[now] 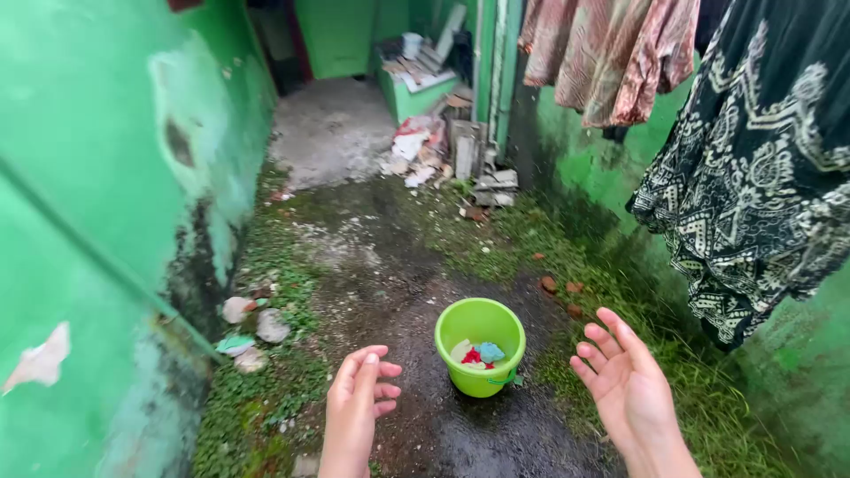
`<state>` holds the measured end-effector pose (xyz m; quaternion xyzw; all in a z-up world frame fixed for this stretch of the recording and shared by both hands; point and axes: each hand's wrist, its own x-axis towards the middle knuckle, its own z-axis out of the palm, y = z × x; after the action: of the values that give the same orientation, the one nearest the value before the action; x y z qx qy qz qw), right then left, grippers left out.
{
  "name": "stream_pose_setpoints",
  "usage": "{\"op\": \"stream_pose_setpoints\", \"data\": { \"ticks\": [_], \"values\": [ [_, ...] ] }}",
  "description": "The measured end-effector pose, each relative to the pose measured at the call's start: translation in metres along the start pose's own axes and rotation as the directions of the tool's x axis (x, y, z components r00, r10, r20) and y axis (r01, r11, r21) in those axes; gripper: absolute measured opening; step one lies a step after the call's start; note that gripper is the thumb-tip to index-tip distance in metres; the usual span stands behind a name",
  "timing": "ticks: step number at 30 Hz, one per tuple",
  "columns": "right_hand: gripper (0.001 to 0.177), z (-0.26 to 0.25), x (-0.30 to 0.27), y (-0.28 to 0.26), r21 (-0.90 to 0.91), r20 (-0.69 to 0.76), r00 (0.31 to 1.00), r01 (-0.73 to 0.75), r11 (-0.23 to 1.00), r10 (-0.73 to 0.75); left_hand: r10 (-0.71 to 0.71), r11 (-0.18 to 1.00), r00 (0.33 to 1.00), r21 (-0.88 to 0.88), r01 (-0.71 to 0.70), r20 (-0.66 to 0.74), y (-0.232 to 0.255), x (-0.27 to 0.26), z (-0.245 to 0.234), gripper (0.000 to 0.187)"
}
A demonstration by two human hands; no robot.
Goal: Hang wet clothes on a clothesline from a bucket.
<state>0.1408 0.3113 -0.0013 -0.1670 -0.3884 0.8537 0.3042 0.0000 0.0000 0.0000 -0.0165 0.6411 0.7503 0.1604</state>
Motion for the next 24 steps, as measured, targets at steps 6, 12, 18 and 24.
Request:
{"op": "stream_pose_setpoints", "data": {
  "ticks": [6, 12, 18, 24],
  "values": [
    [0.039, -0.015, 0.119, 0.023, -0.064, -0.155, 0.988, -0.031, 0.997, 0.021, -0.165, 0.982, 0.984, 0.105, 0.157, 0.067, -0.012, 0.142, 0.074, 0.036],
    [0.044, -0.031, 0.26, 0.071, -0.138, -0.313, 0.944, -0.158, 0.978, 0.108, -0.289, 0.942, 0.951, 0.213, 0.261, 0.112, -0.04, 0.292, 0.142, 0.036],
    [0.047, -0.052, 0.39, 0.129, -0.142, -0.342, 0.917, -0.265, 0.954, 0.204, -0.278, 0.936, 0.947, 0.266, 0.229, 0.164, -0.1, 0.439, 0.196, 0.035],
    [0.048, -0.075, 0.475, 0.188, -0.169, -0.335, 0.906, -0.327, 0.93, 0.258, -0.295, 0.918, 0.93, 0.335, 0.211, 0.222, -0.18, 0.538, 0.228, 0.035]
  ]
}}
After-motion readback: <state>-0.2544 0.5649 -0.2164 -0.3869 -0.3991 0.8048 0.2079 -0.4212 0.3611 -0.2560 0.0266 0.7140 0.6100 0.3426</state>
